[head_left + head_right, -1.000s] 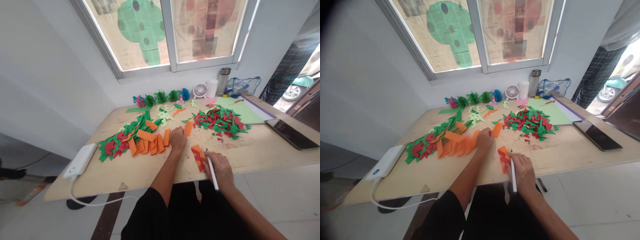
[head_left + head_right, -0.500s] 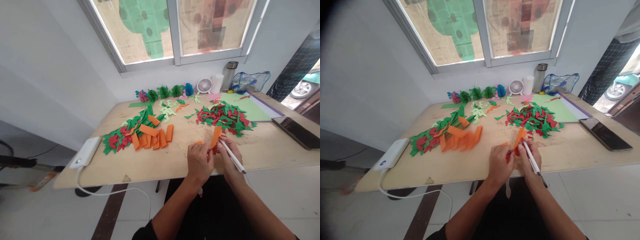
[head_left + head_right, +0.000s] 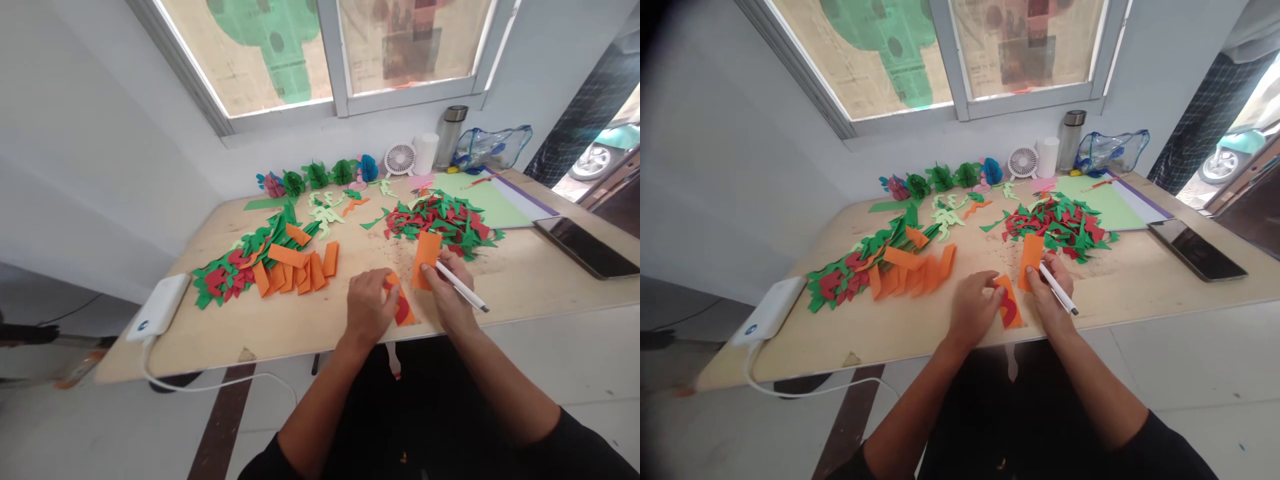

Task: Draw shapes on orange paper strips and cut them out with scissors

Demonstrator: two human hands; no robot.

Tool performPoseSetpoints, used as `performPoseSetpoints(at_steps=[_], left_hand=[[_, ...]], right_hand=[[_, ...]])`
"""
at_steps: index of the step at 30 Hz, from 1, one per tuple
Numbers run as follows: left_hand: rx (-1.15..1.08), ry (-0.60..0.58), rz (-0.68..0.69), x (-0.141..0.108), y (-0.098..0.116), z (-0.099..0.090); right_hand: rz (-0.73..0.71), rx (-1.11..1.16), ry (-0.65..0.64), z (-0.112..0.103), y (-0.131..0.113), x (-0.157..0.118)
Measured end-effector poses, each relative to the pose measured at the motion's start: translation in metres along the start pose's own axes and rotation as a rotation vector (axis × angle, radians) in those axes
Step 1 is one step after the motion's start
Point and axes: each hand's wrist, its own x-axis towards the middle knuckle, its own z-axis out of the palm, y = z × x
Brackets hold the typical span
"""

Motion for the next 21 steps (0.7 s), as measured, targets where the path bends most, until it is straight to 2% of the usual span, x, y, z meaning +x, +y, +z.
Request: performPoseSetpoints(at_steps=[2, 4, 6, 9, 13, 21], left_hand=[[0.021, -0.129, -0.091, 0.004, -0.008, -0.004], [0.070, -0.244, -0.107, 0.009, -0.013, -0.004], [0.146, -0.301, -0.100, 0.013, -0.014, -0.002], [0.229, -0.345, -0.088, 0.023, -0.013, 0.001], [0.204, -0.399, -0.130, 0.035, -0.015, 0.001], [0.083, -0.379, -0.171, 0.038, -0.021, 0.002]], right_hand=[[-0.007, -0.020, -0.001, -0.002, -0.001, 0.003], [-0.010, -0.054, -0.006, -0.004, -0.002, 0.004], [-0.020, -0.089, -0.011, -0.006, -0.001, 0.004], [-0.026, -0.121, -0.015, -0.007, 0.002, 0.002], [-0.013, -0.142, -0.014, -0.008, 0.004, 0.002], [-0.022, -0.158, -0.012, -0.008, 0.009, 0.001]])
